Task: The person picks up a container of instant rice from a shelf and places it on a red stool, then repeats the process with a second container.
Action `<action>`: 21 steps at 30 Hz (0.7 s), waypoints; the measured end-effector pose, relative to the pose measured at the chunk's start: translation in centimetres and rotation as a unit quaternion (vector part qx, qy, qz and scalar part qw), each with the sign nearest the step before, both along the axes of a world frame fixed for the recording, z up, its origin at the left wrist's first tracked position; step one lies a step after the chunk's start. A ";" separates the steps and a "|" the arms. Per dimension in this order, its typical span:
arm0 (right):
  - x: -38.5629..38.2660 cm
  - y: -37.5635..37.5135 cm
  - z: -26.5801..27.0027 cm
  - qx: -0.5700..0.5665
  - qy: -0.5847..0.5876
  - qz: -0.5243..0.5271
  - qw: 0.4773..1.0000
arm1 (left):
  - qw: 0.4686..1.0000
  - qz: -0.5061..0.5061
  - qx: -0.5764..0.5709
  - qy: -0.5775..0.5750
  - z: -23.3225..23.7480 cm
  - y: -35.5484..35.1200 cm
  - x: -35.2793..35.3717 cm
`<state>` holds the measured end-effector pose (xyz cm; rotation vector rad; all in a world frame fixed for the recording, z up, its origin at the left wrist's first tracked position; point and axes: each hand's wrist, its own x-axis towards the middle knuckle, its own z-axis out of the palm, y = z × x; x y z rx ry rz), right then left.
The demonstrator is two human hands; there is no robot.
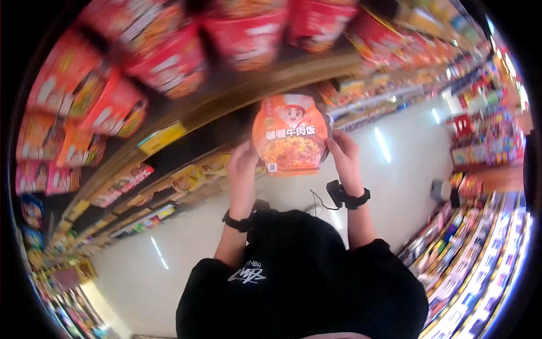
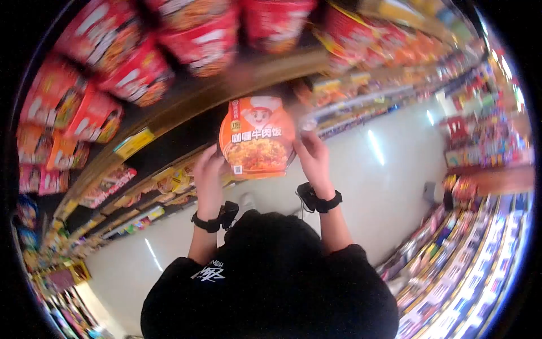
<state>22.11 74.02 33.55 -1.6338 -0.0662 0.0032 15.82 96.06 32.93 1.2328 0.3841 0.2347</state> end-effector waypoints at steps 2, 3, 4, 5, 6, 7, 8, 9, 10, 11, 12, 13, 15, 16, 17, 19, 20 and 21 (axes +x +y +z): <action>-2.4 -4.0 -0.4 -0.021 0.018 -0.020 0.999 | 0.997 -0.070 0.014 0.027 0.2 -2.8 -1.1; -3.5 -6.1 -0.7 -0.034 0.025 -0.030 0.999 | 0.994 -0.102 0.019 0.041 0.6 -4.5 -1.6; -4.8 -8.2 -1.1 -0.047 0.036 -0.038 0.998 | 0.989 -0.131 0.023 0.059 0.7 -6.1 -2.2; -6.0 -10.3 -1.5 -0.061 0.047 -0.043 0.996 | 0.989 -0.134 0.002 0.062 0.0 -7.9 -2.7; -6.9 -11.5 -2.3 -0.079 0.058 -0.043 0.994 | 0.985 -0.152 0.044 0.069 -1.4 -8.7 -2.7; -7.9 -13.9 -2.7 -0.065 0.071 -0.060 0.994 | 0.979 -0.169 0.089 0.075 -1.9 -10.7 -2.8; -8.7 -16.1 -3.2 -0.051 0.080 -0.077 0.993 | 0.971 -0.184 0.134 0.076 -2.1 -12.6 -2.6; -9.3 -18.2 -3.7 -0.038 0.088 -0.093 0.991 | 0.966 -0.204 0.132 0.086 -2.1 -14.6 -2.2; -9.9 -20.2 -4.2 -0.029 0.093 -0.105 0.990 | 0.962 -0.222 0.129 0.096 -2.1 -16.5 -1.8; -10.4 -22.1 -4.7 -0.019 0.097 -0.115 0.988 | 0.957 -0.238 0.128 0.106 -2.2 -18.4 -1.3; -11.0 -23.8 -5.1 -0.007 0.103 -0.126 0.987 | 0.946 -0.271 0.148 0.102 -2.4 -19.9 -0.6; -11.5 -24.7 -5.2 -0.001 0.099 -0.137 0.986 | 0.933 -0.304 0.167 0.099 -2.7 -20.7 0.2; -12.1 -28.7 -4.2 0.011 0.082 -0.162 0.983 | 0.914 -0.345 0.195 0.082 -2.2 -25.1 1.6; -12.4 -30.5 -4.3 0.014 0.088 -0.179 0.980 | 0.911 -0.353 0.201 0.071 -1.8 -27.4 2.3; -12.7 -32.4 -4.4 0.016 0.094 -0.195 0.976 | 0.908 -0.360 0.205 0.059 -1.4 -29.7 2.9; -13.0 -35.8 -4.4 0.020 0.098 -0.228 0.969 | 0.902 -0.375 0.209 0.048 -1.4 -33.9 4.0; -12.9 -37.0 -4.4 0.020 0.097 -0.245 0.965 | 0.899 -0.383 0.208 0.048 -2.0 -35.4 4.7; -12.8 -38.7 -4.4 0.022 0.095 -0.261 0.960 | 0.896 -0.390 0.207 0.049 -2.2 -37.5 5.4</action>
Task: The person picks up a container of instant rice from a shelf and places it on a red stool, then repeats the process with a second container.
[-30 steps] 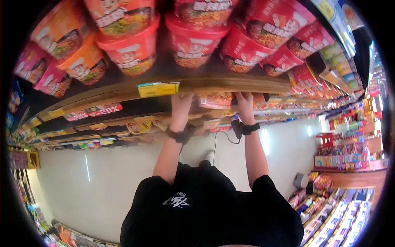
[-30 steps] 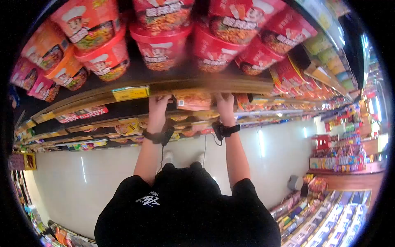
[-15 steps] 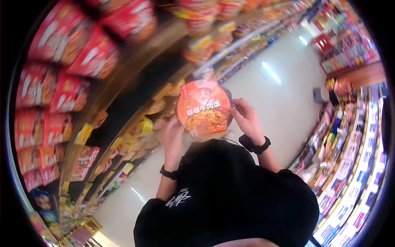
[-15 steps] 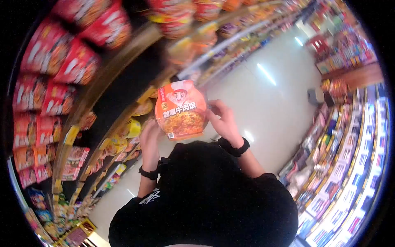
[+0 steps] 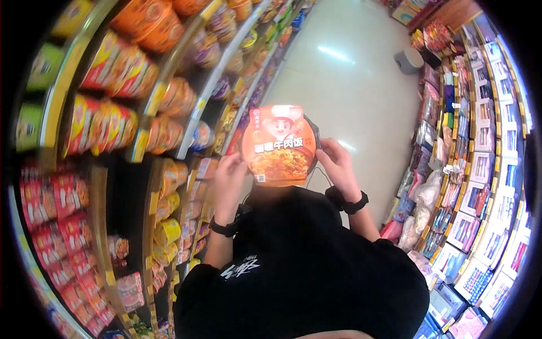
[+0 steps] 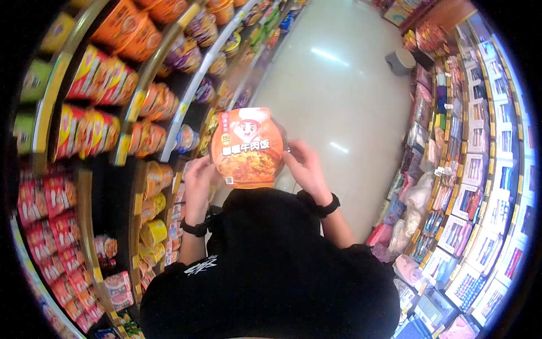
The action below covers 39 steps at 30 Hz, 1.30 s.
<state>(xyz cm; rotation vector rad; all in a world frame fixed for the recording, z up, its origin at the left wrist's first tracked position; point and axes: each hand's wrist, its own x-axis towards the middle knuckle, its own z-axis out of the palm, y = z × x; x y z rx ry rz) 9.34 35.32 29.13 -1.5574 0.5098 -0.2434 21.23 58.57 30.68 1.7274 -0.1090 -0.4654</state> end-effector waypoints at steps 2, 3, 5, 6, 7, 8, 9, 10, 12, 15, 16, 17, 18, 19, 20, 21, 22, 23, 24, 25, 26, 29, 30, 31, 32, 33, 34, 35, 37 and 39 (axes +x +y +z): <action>0.3 -3.1 -0.6 0.031 0.002 -0.034 0.999 | 1.000 -0.023 -0.012 -0.001 0.0 -4.0 1.3; 0.5 -4.6 -1.0 0.048 0.004 -0.050 0.998 | 0.999 -0.032 -0.017 -0.001 -0.1 -5.9 1.9; 1.4 -7.3 -2.2 0.044 0.015 -0.074 0.996 | 0.997 -0.061 0.028 -0.042 -1.1 -9.2 3.9; 2.0 -8.4 -2.4 0.041 0.018 -0.087 0.995 | 0.994 -0.076 0.050 -0.066 -1.4 -10.7 5.0; 2.9 -9.7 -2.7 0.042 0.021 -0.097 0.994 | 0.994 -0.083 0.049 -0.057 -1.9 -12.2 6.3; 3.9 -11.0 -2.5 0.041 0.023 -0.107 0.993 | 0.994 -0.089 0.047 -0.047 -2.3 -13.9 7.5; 5.0 -12.4 -2.3 0.039 0.027 -0.116 0.992 | 0.994 -0.096 0.043 -0.036 -2.6 -15.5 8.9; 6.2 -13.9 -2.0 0.036 0.044 -0.124 0.991 | 0.994 -0.104 0.041 -0.017 -2.8 -17.4 10.4; 8.5 -17.2 -0.8 0.032 0.078 -0.139 0.987 | 0.992 -0.122 0.038 0.023 -2.5 -21.3 13.2; 11.1 -23.1 1.6 -0.006 0.117 -0.145 0.982 | 0.986 -0.157 0.049 0.007 -0.3 -27.6 17.0; 12.8 -24.2 2.2 0.003 0.065 -0.169 0.983 | 0.983 -0.178 0.046 -0.002 -1.0 -28.9 18.9; 14.4 -26.0 2.4 -0.016 0.066 -0.172 0.983 | 0.982 -0.187 0.027 0.015 -0.8 -30.9 20.9; 15.5 -27.5 2.2 -0.032 0.070 -0.174 0.982 | 0.980 -0.195 0.012 0.035 -0.5 -32.5 22.4; 16.3 -28.5 2.2 -0.042 0.076 -0.177 0.980 | 0.977 -0.205 0.003 0.056 -0.1 -33.7 23.6; 15.0 -32.7 5.0 -0.012 0.051 -0.187 0.981 | 0.977 -0.211 0.017 0.035 3.8 -38.1 22.8; 16.1 -34.3 4.9 0.000 0.034 -0.193 0.981 | 0.976 -0.216 0.012 0.022 3.3 -39.9 24.0; 17.2 -35.9 4.9 0.015 0.016 -0.199 0.980 | 0.975 -0.220 0.010 0.009 3.3 -41.7 25.2; 18.6 -37.3 5.0 0.028 0.007 -0.215 0.976 | 0.974 -0.227 -0.001 0.005 3.2 -43.7 26.5; 19.9 -38.8 5.1 0.042 -0.001 -0.231 0.972 | 0.972 -0.234 -0.012 0.004 3.1 -45.7 27.7; 21.1 -40.4 5.0 0.054 -0.010 -0.245 0.968 | 0.970 -0.240 -0.025 0.002 2.8 -47.7 29.0; 22.1 -42.1 4.6 0.042 0.007 -0.248 0.968 | 0.965 -0.262 -0.011 -0.003 1.4 -49.4 30.5; 23.8 -47.9 2.9 0.027 0.011 -0.280 0.960 | 0.963 -0.264 0.002 0.049 1.7 -56.5 33.1; 24.5 -50.2 1.7 0.007 0.047 -0.285 0.957 | 0.959 -0.278 -0.005 0.062 2.1 -59.3 34.3; 25.6 -52.5 0.6 -0.014 0.081 -0.291 0.953 | 0.956 -0.288 0.006 0.054 0.0 -61.7 36.0; 27.0 -54.4 -0.1 0.004 0.039 -0.318 0.947 | 0.953 -0.296 0.003 0.060 -0.5 -64.4 37.3; 28.3 -56.5 -0.8 0.024 0.003 -0.343 0.939 | 0.950 -0.303 0.003 0.072 -1.0 -67.3 38.5; 29.3 -57.9 -1.5 0.035 0.003 -0.356 0.934 | 0.943 -0.333 0.018 0.024 -2.3 -69.1 39.9; 29.9 -59.9 -2.5 0.012 0.032 -0.352 0.935 | 0.942 -0.331 0.035 0.040 -2.2 -71.2 40.7; 33.2 -66.0 -4.8 -0.046 0.057 -0.354 0.932 | 0.940 -0.336 0.055 0.037 -0.7 -78.2 44.1; 36.9 -70.7 -0.8 -0.013 -0.009 -0.355 0.935 | 0.936 -0.345 0.001 0.072 1.2 -83.1 47.3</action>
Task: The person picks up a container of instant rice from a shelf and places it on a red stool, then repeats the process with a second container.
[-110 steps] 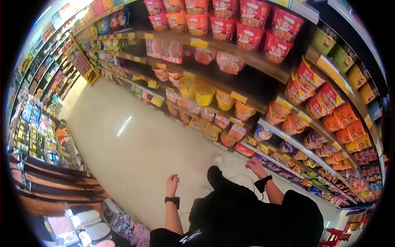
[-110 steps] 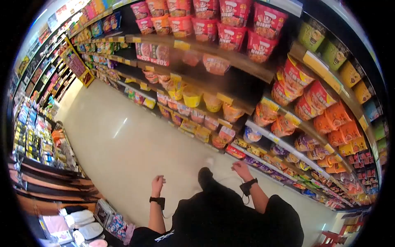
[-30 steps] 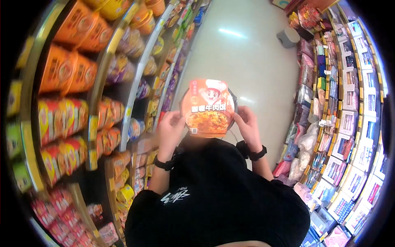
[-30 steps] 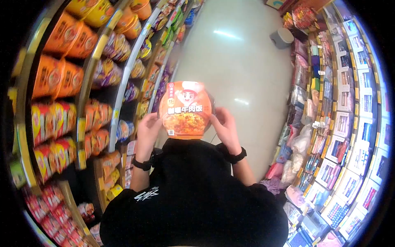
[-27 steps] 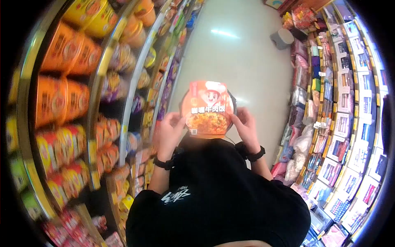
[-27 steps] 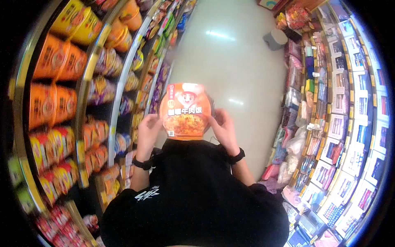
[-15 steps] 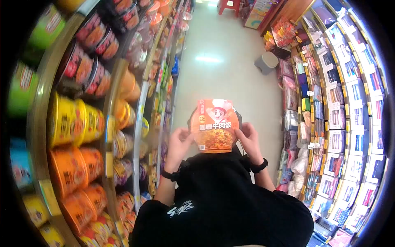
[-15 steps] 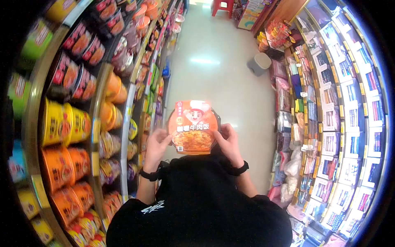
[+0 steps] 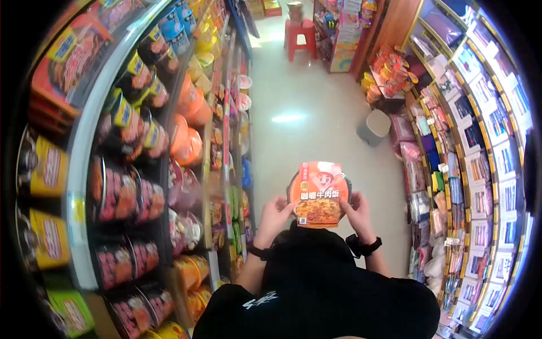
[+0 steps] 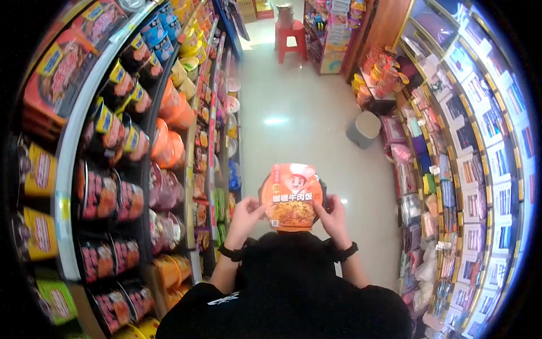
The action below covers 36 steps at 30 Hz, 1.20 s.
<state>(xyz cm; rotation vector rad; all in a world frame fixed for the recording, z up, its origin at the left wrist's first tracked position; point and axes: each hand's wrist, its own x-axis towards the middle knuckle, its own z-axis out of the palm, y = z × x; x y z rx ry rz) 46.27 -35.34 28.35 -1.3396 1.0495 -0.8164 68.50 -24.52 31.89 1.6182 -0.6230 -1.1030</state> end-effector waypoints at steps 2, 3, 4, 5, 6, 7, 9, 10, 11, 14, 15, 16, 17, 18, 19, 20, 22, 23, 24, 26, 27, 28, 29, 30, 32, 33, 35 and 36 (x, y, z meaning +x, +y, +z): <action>2.9 -4.0 -0.5 -0.024 -0.014 0.012 1.000 | 0.999 0.002 -0.040 -0.021 -1.2 -3.1 3.3; 4.9 -6.5 0.9 -0.026 -0.013 0.016 0.999 | 0.998 0.005 -0.019 -0.057 0.6 -5.8 4.9; 6.8 -8.7 2.2 -0.030 -0.010 0.021 0.999 | 0.996 0.008 0.001 -0.090 2.0 -8.0 6.5; 8.8 -10.7 3.6 -0.013 -0.019 0.028 0.999 | 0.992 0.012 -0.016 -0.123 1.2 -10.1 8.5; 10.2 -12.9 3.7 -0.017 -0.021 0.029 0.999 | 0.994 0.017 -0.025 -0.107 0.7 -12.2 9.9; 11.4 -14.8 3.6 -0.018 -0.022 0.030 0.999 | 0.995 0.021 -0.031 -0.090 0.3 -14.1 11.3; 14.4 -18.6 3.0 -0.023 -0.029 0.028 0.999 | 0.994 0.025 -0.043 -0.095 0.1 -17.9 14.2; 16.4 -20.8 2.5 -0.023 -0.033 0.025 0.999 | 0.992 0.024 -0.046 -0.115 -0.1 -20.1 16.0; 17.7 -22.5 2.0 -0.020 -0.034 0.023 0.999 | 0.990 0.025 -0.045 -0.132 -0.5 -21.9 17.2; 23.2 -28.6 1.5 -0.042 0.031 0.018 0.998 | 0.991 0.047 -0.046 -0.120 -0.5 -27.9 21.9; 24.8 -30.6 2.0 -0.072 0.071 0.016 0.995 | 0.989 0.044 -0.037 -0.134 0.4 -29.6 23.3; 25.8 -32.5 2.8 -0.069 0.015 0.015 0.997 | 0.985 0.045 -0.037 -0.162 1.0 -31.3 24.5; 27.5 -34.2 4.3 -0.060 0.011 0.016 0.998 | 0.981 0.044 -0.039 -0.186 1.3 -33.3 26.1; 28.9 -36.3 5.4 -0.058 0.007 0.016 0.998 | 0.976 0.044 -0.048 -0.208 1.8 -35.6 27.6; 30.3 -38.4 5.6 -0.063 0.003 0.016 0.998 | 0.973 0.052 -0.071 -0.212 2.3 -37.7 29.0; 31.8 -40.0 5.8 -0.073 -0.009 0.015 0.997 | 0.976 0.050 -0.071 -0.198 2.8 -39.5 30.3; 34.4 -43.0 5.7 -0.093 -0.034 0.001 0.995 | 0.982 0.034 -0.072 -0.170 3.4 -42.7 32.7; 35.6 -43.7 4.7 -0.114 0.004 -0.013 0.993 | 0.984 0.034 -0.070 -0.161 2.6 -43.7 34.2; 36.9 -43.9 4.3 -0.088 -0.027 -0.025 0.995 | 0.986 0.032 -0.065 -0.150 1.9 -44.6 35.2; 37.6 -46.3 2.1 -0.053 0.004 -0.034 0.998 | 0.988 0.023 -0.060 -0.137 0.6 -47.4 36.3; 38.4 -47.9 0.9 -0.036 -0.003 -0.039 0.999 | 0.989 0.016 -0.059 -0.136 -0.2 -49.3 37.3; 39.1 -50.1 0.0 -0.020 -0.009 -0.044 0.999 | 0.989 0.012 -0.058 -0.136 -0.9 -51.8 38.6; 40.1 -52.6 -0.4 -0.003 -0.017 -0.046 0.999 | 0.988 0.000 -0.043 -0.147 -2.2 -54.7 40.0; 40.9 -55.0 -0.9 0.008 -0.026 -0.046 0.999 | 0.989 -0.009 -0.033 -0.146 -4.1 -56.9 40.9; 42.4 -60.2 -2.7 0.016 -0.060 -0.078 0.995 | 0.988 -0.028 -0.022 -0.152 -6.5 -62.7 42.7; 42.8 -63.1 -3.7 -0.010 -0.026 -0.085 0.996 | 0.984 -0.061 0.000 -0.170 -5.4 -65.5 43.5; 43.3 -67.9 -4.6 -0.030 0.010 -0.101 0.994 | 0.986 -0.078 0.003 -0.149 -4.3 -70.5 44.6; 43.9 -70.6 -4.4 -0.037 0.009 -0.109 0.993 | 0.987 -0.084 -0.001 -0.139 -3.6 -73.6 45.3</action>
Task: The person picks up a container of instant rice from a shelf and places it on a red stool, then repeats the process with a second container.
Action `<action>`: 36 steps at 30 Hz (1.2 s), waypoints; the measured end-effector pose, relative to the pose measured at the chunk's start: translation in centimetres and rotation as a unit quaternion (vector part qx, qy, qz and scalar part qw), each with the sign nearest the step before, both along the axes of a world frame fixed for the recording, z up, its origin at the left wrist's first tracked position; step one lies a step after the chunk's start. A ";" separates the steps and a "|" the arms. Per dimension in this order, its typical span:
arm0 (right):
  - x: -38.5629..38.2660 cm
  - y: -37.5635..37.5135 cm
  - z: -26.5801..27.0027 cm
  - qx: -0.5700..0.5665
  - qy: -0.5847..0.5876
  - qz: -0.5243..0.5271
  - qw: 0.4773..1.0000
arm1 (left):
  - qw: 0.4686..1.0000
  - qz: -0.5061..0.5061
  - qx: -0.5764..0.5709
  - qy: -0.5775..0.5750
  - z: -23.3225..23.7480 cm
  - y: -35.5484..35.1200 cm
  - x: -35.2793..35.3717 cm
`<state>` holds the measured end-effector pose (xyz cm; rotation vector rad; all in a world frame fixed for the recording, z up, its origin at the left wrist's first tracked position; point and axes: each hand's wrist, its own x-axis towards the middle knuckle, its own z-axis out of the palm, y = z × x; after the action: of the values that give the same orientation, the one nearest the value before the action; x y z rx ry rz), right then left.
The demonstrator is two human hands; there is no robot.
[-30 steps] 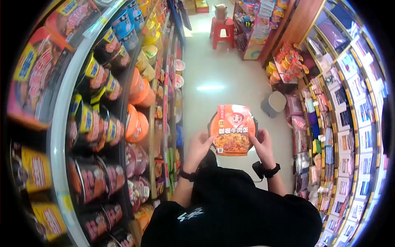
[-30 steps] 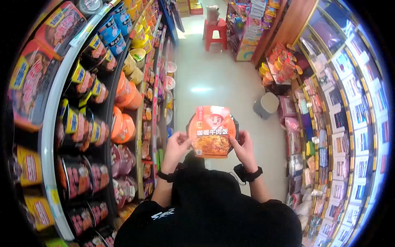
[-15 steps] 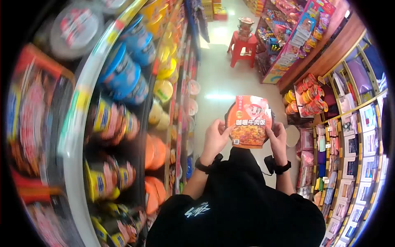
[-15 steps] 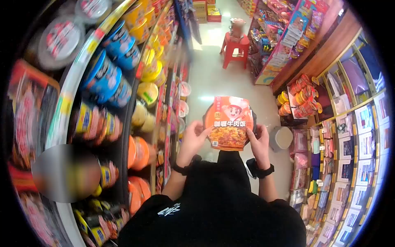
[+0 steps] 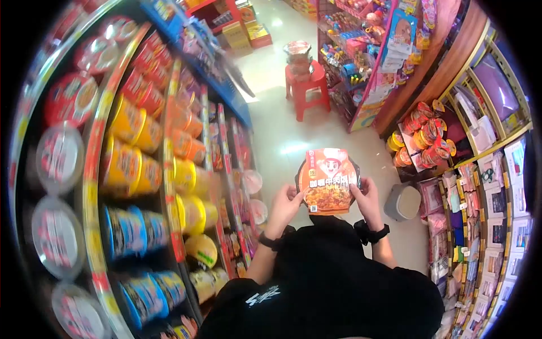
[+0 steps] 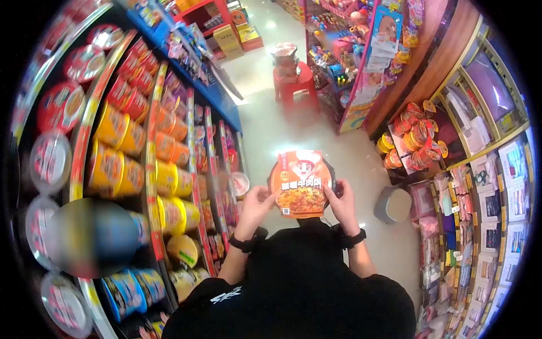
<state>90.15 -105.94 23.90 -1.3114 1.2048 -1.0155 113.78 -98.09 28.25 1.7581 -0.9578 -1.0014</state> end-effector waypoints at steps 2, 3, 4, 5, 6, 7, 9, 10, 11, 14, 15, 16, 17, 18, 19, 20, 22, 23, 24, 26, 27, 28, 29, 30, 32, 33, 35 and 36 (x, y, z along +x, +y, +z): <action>1.6 -5.3 0.6 -0.006 -0.014 -0.006 1.000 | 1.000 -0.004 -0.024 -0.005 1.0 -5.7 1.5; 2.4 -7.5 2.2 0.002 -0.027 -0.005 1.000 | 1.000 -0.003 -0.027 -0.005 1.3 -7.7 2.1; 3.4 -9.9 3.2 0.007 -0.038 -0.005 0.999 | 0.999 -0.005 -0.029 -0.024 1.4 -10.0 3.0; 4.4 -12.2 3.4 -0.010 -0.042 -0.006 0.999 | 0.999 -0.008 -0.033 -0.042 1.5 -12.4 4.0; 5.2 -14.1 3.6 -0.026 -0.044 -0.006 0.999 | 0.998 -0.010 -0.037 -0.058 1.6 -14.3 4.9; 5.9 -15.8 3.9 -0.047 -0.044 -0.004 0.998 | 0.999 -0.009 -0.043 -0.018 2.1 -16.0 5.6; 7.7 -18.7 4.2 -0.021 -0.027 -0.009 0.999 | 0.998 0.003 -0.062 0.005 1.4 -18.8 7.4; 8.5 -20.2 4.4 -0.007 -0.019 -0.012 1.000 | 0.997 0.009 -0.070 0.015 0.8 -20.3 8.3; 9.3 -21.6 4.6 0.008 -0.016 -0.002 1.000 | 0.997 0.013 -0.070 0.021 0.5 -22.0 9.2; 12.5 -26.0 5.2 0.001 -0.047 0.008 0.999 | 0.997 0.016 -0.056 0.051 -0.3 -27.1 12.1; 13.1 -27.3 4.7 0.006 -0.033 0.006 0.999 | 0.997 0.013 -0.061 0.037 -0.9 -28.4 13.0; 14.1 -29.1 4.4 0.013 -0.025 0.010 1.000 | 0.997 0.009 -0.067 0.025 -2.0 -30.1 14.2; 15.0 -30.6 4.1 0.023 -0.016 0.014 1.000 | 0.997 0.006 -0.071 0.015 -1.9 -31.6 15.0; 15.9 -31.9 3.9 0.037 -0.004 0.019 0.999 | 0.997 0.013 -0.067 0.019 -1.8 -33.0 15.9; 16.8 -33.1 3.6 0.034 -0.002 0.024 0.999 | 0.998 0.018 -0.060 0.024 -1.4 -34.3 16.8; 17.9 -34.7 3.5 0.029 -0.002 0.027 0.999 | 0.998 0.021 -0.056 0.026 -0.8 -35.6 17.7; 20.0 -37.3 3.7 0.022 -0.019 0.028 0.999 | 0.998 0.015 -0.061 0.026 -0.4 -38.1 19.5; 21.1 -38.7 3.8 0.025 -0.033 0.030 0.999 | 0.998 0.004 -0.057 0.026 0.5 -39.4 20.7; 22.1 -39.9 3.8 0.029 -0.045 0.033 0.998 | 0.998 -0.006 -0.052 0.027 0.9 -40.6 21.8; 23.9 -42.4 2.9 0.004 -0.051 0.017 0.999 | 0.997 0.001 -0.056 0.045 -0.5 -42.9 23.5; 24.1 -43.2 2.0 -0.001 -0.022 0.016 1.000 | 0.998 0.001 -0.053 0.031 -0.1 -43.9 24.1; 24.6 -44.5 1.3 -0.013 0.004 0.015 1.000 | 0.998 0.001 -0.056 0.014 0.2 -45.5 24.9; 25.5 -45.8 1.8 -0.013 0.014 0.004 1.000 | 0.996 0.002 -0.081 0.028 -1.4 -46.6 25.8; 26.4 -46.7 2.6 -0.009 0.025 -0.008 1.000 | 0.997 0.004 -0.067 0.036 -2.3 -48.1 26.5; 27.4 -49.4 2.6 -0.010 0.033 -0.022 0.999 | 0.998 0.010 -0.037 0.055 -3.3 -51.4 27.4; 27.6 -51.1 2.1 -0.016 0.029 -0.025 0.999 | 0.998 0.002 -0.030 0.053 -3.6 -53.3 27.7; 27.7 -54.6 0.6 -0.028 0.049 -0.037 0.998 | 0.999 -0.012 -0.013 0.046 -3.8 -57.1 28.2; 27.6 -55.8 0.0 -0.024 0.053 -0.043 0.997 | 0.999 -0.021 -0.004 0.040 -4.1 -58.5 28.3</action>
<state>117.77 -161.75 23.87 -1.3760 1.3331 -1.0534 142.07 -156.61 24.19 1.6860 -0.9500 -1.0846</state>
